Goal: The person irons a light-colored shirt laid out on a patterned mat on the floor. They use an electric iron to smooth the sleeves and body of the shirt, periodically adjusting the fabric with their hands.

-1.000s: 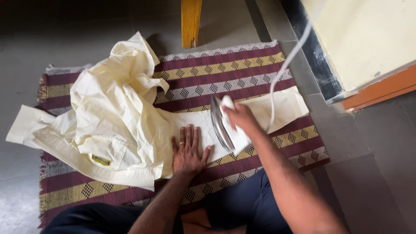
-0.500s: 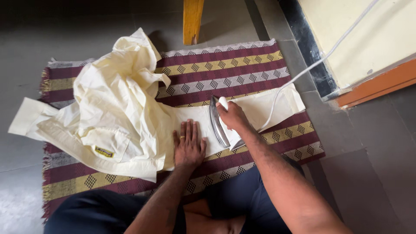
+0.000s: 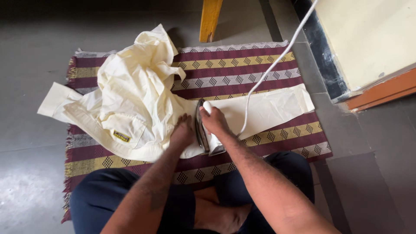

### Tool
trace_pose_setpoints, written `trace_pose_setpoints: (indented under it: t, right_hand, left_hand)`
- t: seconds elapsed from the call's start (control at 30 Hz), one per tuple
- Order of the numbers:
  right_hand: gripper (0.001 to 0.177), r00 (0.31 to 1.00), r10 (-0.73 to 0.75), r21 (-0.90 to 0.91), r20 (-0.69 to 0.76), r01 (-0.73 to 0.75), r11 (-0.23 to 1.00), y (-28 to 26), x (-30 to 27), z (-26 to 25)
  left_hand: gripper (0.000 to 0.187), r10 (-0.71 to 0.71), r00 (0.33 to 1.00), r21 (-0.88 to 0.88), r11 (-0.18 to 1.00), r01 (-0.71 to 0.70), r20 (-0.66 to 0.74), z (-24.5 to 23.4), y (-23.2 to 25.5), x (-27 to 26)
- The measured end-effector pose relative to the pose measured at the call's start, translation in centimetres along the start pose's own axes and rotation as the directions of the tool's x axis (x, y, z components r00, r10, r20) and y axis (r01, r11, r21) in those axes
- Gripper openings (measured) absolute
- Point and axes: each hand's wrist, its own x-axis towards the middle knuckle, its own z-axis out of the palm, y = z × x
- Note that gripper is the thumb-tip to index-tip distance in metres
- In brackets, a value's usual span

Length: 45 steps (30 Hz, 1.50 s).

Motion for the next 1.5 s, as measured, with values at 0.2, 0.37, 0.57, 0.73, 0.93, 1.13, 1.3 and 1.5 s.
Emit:
trace_pose_setpoints:
  t: [0.2,0.37,0.57,0.73,0.93,1.13,1.3,1.5]
  right_hand:
    - [0.05,0.999,0.02,-0.006,-0.029,-0.02,1.0,-1.5,-1.9,3.3]
    - [0.049,0.996,0.076,0.03,-0.054,-0.074,0.997,-1.7,-3.1,3.9]
    - [0.048,0.99,0.138,0.14,-0.028,-0.133,0.981,-0.8,-5.8,4.4]
    - [0.038,0.989,0.032,0.067,-0.145,-0.023,0.997,-1.3,-6.8,4.7]
    - [0.039,0.993,0.066,0.067,-0.098,-0.059,0.996,-1.8,-6.3,4.4]
    - [0.039,0.989,0.114,0.056,-0.09,-0.109,0.992,-1.4,-3.1,4.5]
    - [0.04,0.991,0.128,0.086,-0.029,-0.125,0.988,-1.6,-0.9,3.8]
    - [0.04,0.983,0.182,0.033,-0.031,-0.181,0.983,-2.7,0.8,3.1]
  left_hand:
    - [0.041,-0.315,0.949,-0.632,0.74,0.231,-0.022,-3.6,-1.2,1.9]
    - [0.037,-0.359,0.926,-0.735,0.658,0.161,-0.119,-6.6,2.2,2.2]
    - [0.03,-0.06,0.984,-0.378,0.926,-0.008,-0.167,-10.2,4.6,3.5]
    - [0.032,0.212,0.968,0.261,0.935,-0.24,0.13,-9.6,4.2,6.4]
    - [0.022,0.251,0.967,0.478,0.843,-0.246,0.054,-7.1,2.4,10.6]
    - [0.028,0.121,0.992,0.206,0.971,-0.123,0.023,-7.1,0.6,11.4]
    - [0.017,-0.002,0.995,0.096,0.995,-0.008,0.098,-5.7,-1.1,13.3]
    - [0.021,0.115,0.993,0.178,0.978,-0.111,-0.01,-4.5,-1.7,14.1]
